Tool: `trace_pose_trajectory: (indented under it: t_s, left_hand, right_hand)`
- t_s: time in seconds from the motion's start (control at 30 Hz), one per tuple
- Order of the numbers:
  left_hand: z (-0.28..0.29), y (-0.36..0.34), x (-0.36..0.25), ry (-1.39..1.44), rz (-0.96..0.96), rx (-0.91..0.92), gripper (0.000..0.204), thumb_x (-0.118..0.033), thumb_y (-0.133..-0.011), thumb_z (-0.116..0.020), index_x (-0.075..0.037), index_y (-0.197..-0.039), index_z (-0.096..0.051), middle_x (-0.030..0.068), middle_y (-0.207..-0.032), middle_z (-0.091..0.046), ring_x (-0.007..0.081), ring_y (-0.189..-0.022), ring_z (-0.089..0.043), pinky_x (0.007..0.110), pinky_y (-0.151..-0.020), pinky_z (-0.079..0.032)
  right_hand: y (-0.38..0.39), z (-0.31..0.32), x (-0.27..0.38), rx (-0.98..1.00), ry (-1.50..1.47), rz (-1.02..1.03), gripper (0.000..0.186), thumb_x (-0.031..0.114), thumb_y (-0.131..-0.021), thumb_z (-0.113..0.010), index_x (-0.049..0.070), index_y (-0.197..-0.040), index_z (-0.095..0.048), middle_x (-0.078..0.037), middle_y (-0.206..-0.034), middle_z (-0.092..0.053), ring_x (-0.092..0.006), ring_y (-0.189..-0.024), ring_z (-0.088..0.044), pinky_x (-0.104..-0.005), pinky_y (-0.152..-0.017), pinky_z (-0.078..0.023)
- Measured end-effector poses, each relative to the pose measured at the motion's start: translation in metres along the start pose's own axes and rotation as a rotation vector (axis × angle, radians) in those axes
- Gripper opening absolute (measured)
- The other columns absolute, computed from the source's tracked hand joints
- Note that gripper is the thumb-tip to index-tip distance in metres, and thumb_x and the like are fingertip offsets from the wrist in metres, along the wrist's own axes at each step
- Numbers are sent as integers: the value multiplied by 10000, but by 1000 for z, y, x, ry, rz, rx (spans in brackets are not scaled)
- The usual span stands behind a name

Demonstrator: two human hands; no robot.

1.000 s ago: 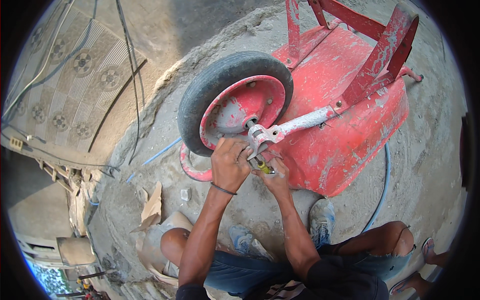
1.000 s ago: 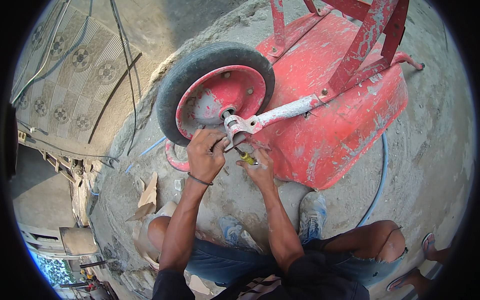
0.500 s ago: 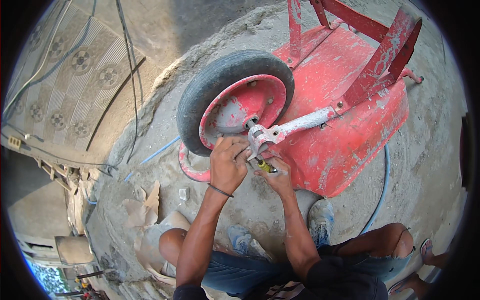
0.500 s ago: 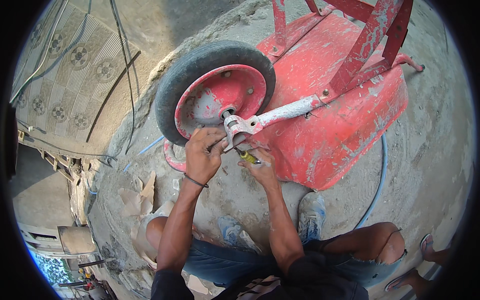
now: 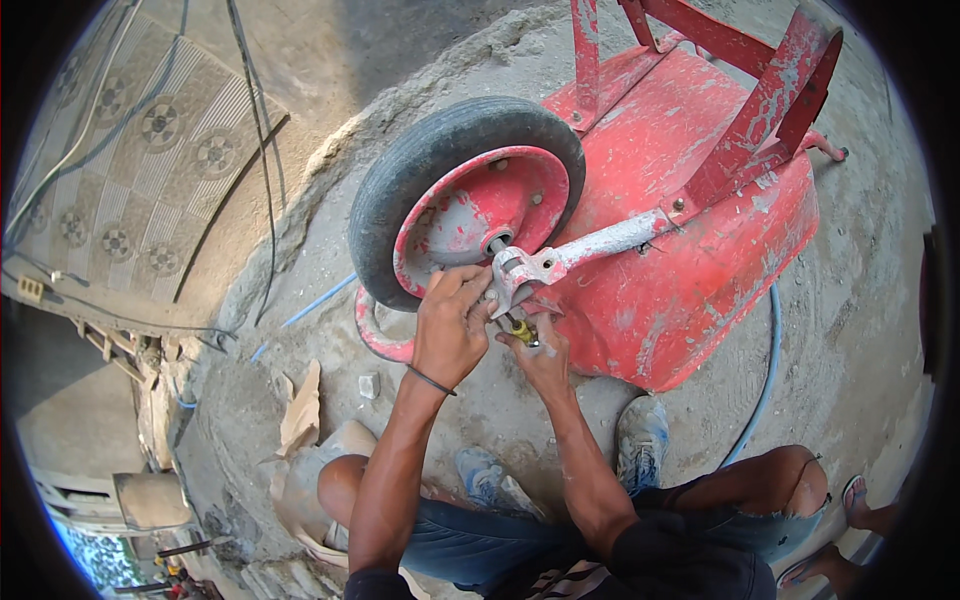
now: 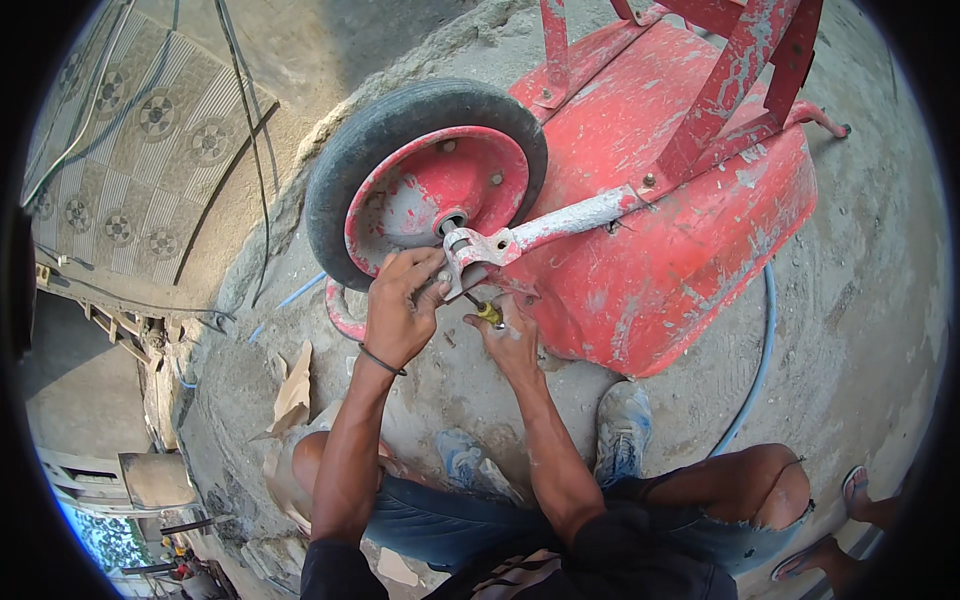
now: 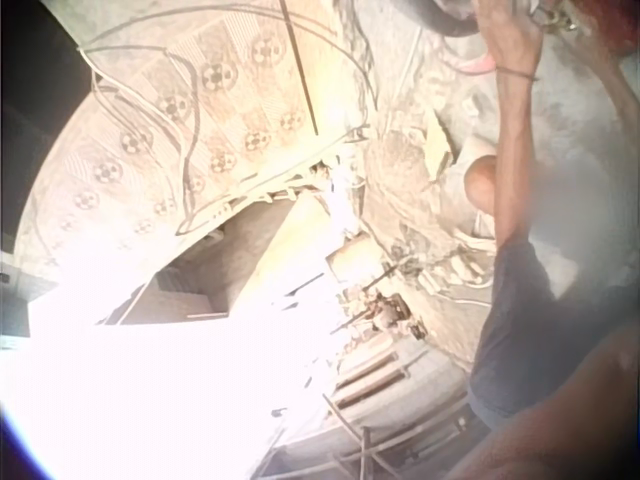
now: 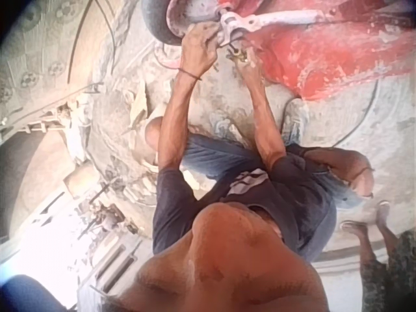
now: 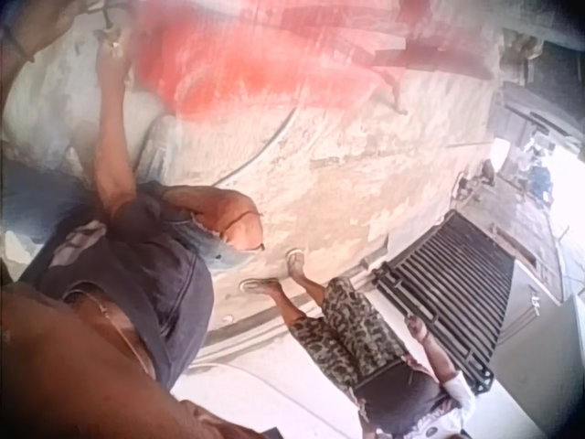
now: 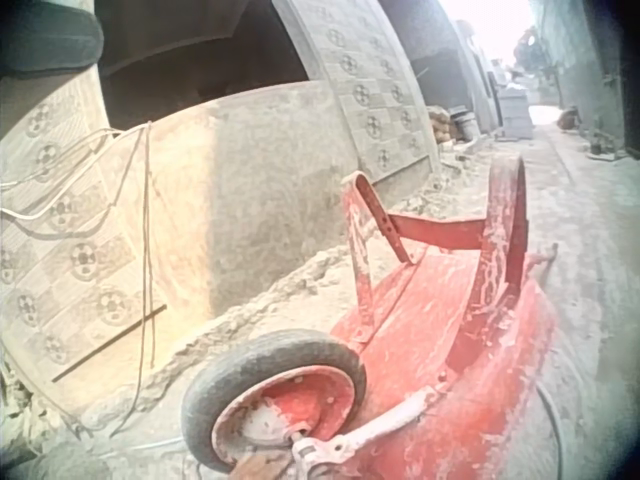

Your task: The person uses a wrench and a screwdriver to loosen and remove a bolt and axle from a wheelbarrow, then pulls the wheel free from the frame.

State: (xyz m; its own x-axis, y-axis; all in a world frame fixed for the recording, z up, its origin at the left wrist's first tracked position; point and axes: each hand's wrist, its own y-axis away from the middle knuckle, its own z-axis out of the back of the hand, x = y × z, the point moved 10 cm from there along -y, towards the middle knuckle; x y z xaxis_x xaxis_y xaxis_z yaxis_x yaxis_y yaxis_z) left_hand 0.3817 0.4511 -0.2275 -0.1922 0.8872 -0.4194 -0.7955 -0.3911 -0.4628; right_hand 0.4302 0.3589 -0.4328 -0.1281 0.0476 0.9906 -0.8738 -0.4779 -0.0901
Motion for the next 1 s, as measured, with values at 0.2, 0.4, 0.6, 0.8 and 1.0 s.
trace_pose_trajectory:
  t_s: [0.2,0.4,0.6,0.8,1.0]
  left_hand:
    - [0,6,4,80,52,-35,172,38,-685,-712,-2,-851,-703,113,-886,-664,301,-809,-586,375,-721,-478]
    - [-1,9,9,48,78,-110,142,23,-670,-740,-18,-804,-711,94,-834,-686,248,-763,-610,349,-679,-489]
    - [6,14,3,0,54,-219,112,13,-668,-753,-14,-749,-680,83,-777,-661,241,-727,-594,347,-651,-475]
    - [7,10,-2,-37,30,-160,130,-11,-697,-744,-8,-816,-689,106,-834,-663,264,-797,-601,355,-720,-478]
    - [-6,0,6,82,20,46,205,-7,-712,-727,3,-915,-707,123,-912,-678,292,-871,-617,349,-761,-482]
  right_hand:
    - [-6,3,9,189,-19,204,345,101,-729,-782,20,-1025,-625,-148,-866,-669,-294,-760,-668,-363,-646,-508]
    - [-8,6,15,131,2,177,270,28,-707,-771,15,-948,-650,-143,-846,-664,-266,-736,-659,-361,-631,-504]
    - [4,2,29,-54,89,227,250,59,-680,-799,10,-834,-608,-159,-790,-620,-317,-676,-628,-395,-597,-493]
    - [6,5,25,-149,121,188,298,102,-659,-827,3,-803,-586,-156,-794,-570,-340,-668,-597,-423,-612,-483]
    - [-2,-1,15,72,28,202,394,170,-653,-855,13,-950,-648,-119,-802,-570,-276,-729,-591,-379,-642,-476]
